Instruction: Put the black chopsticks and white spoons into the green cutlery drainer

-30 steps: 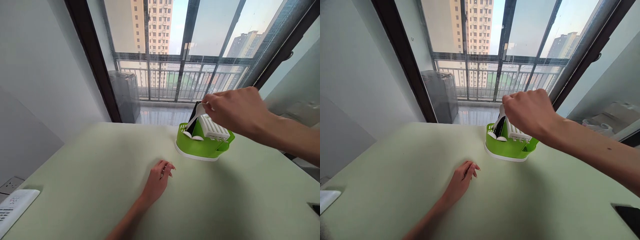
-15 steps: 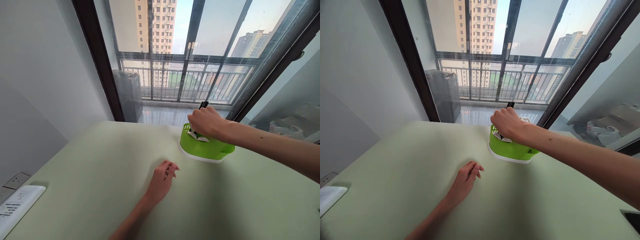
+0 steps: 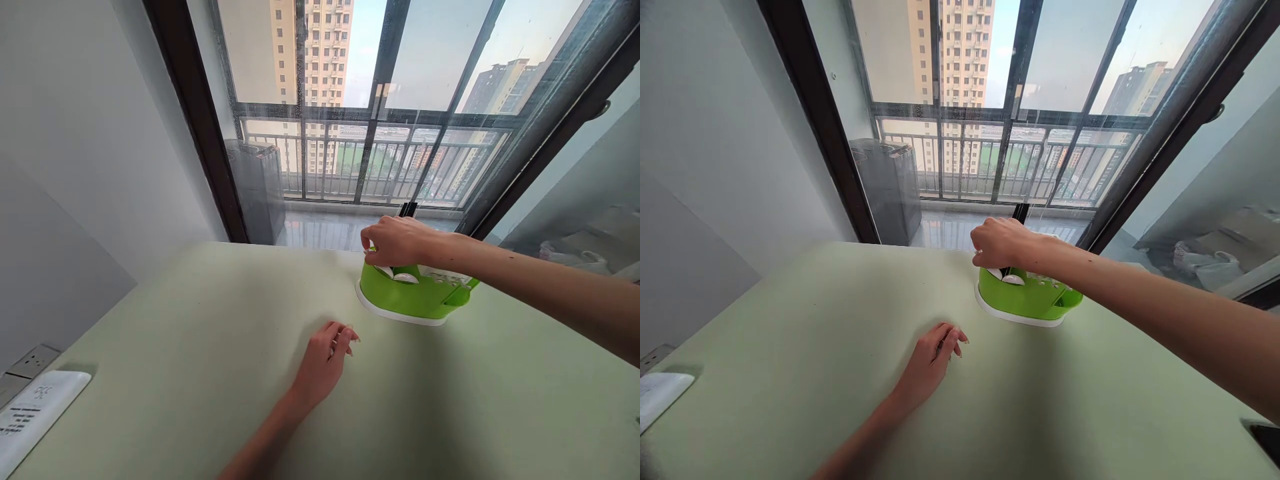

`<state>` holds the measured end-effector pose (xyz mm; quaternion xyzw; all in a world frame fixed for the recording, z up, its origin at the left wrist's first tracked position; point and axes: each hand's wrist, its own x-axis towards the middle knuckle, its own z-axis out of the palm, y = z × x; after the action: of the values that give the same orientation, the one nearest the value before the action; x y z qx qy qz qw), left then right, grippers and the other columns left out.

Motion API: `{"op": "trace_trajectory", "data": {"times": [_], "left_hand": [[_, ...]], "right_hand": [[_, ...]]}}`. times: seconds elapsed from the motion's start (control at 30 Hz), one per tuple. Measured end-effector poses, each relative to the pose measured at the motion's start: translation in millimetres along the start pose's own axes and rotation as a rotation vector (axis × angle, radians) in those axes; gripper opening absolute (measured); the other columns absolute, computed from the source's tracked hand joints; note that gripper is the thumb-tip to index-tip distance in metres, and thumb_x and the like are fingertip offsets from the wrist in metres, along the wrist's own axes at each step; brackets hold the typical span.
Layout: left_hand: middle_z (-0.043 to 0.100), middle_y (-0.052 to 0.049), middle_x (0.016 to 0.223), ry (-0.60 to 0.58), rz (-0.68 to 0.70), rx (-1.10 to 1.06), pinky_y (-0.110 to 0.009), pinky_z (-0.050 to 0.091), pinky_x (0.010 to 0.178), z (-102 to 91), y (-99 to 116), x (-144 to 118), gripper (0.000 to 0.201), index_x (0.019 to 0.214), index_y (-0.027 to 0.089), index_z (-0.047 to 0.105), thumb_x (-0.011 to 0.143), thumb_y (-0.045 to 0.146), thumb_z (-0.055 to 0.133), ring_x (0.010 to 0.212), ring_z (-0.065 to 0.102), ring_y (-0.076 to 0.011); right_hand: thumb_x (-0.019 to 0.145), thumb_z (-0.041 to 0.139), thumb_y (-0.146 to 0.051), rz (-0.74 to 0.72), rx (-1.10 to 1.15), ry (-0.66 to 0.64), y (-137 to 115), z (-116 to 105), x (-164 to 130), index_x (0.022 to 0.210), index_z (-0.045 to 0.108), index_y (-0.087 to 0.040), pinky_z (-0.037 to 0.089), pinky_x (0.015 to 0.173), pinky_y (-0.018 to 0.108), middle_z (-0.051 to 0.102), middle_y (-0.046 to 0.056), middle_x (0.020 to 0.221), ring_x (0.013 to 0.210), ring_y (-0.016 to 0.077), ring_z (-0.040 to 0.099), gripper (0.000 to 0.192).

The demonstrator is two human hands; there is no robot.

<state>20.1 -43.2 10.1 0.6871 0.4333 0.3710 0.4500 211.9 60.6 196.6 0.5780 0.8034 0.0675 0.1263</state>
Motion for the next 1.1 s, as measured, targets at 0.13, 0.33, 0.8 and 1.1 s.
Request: {"op": "trace_trajectory", "data": {"times": [0.13,0.33,0.8,1.1], "left_hand": [[0.07,-0.006,0.091,-0.006,0.0,0.0,-0.028,0.048,0.069,-0.3,-0.4,-0.2,0.049,0.091,0.019,0.07,0.107,0.052,0.038,0.074,0.064,-0.016],[0.069,-0.006,0.091,-0.003,0.002,0.006,-0.027,0.045,0.067,-0.4,0.4,0.1,0.047,0.09,0.019,0.07,0.108,0.05,0.038,0.075,0.064,-0.0163],[0.069,-0.006,0.092,-0.011,0.006,-0.002,-0.027,0.046,0.069,-0.1,-2.1,0.3,0.047,0.092,0.018,0.07,0.108,0.05,0.039,0.075,0.063,-0.0153],[0.069,-0.006,0.09,-0.006,-0.003,0.01,-0.027,0.043,0.066,-2.4,-3.1,0.9,0.049,0.092,0.018,0.071,0.107,0.053,0.039,0.072,0.061,-0.015]], "right_hand": [[0.09,0.059,-0.041,-0.01,0.052,-0.01,4.0,3.5,4.6,0.123,0.073,-0.023,0.04,0.064,0.03,0.077,0.01,0.112,0.094,0.0267,0.07,0.04],[0.096,0.054,-0.049,-0.053,0.119,-0.004,5.4,4.8,5.0,0.124,0.07,-0.019,0.04,0.063,0.031,0.077,0.012,0.111,0.1,0.0263,0.069,0.044],[0.094,0.056,-0.048,0.283,0.11,0.196,56.6,31.5,-29.4,0.098,0.067,-0.022,0.03,0.057,0.032,0.073,0.007,0.088,0.076,0.0242,0.065,0.029],[0.091,0.056,-0.038,0.346,0.241,0.229,62.2,54.3,-37.9,0.083,0.057,-0.024,0.031,0.057,0.033,0.069,0.005,0.081,0.071,0.0219,0.058,0.016]]}}
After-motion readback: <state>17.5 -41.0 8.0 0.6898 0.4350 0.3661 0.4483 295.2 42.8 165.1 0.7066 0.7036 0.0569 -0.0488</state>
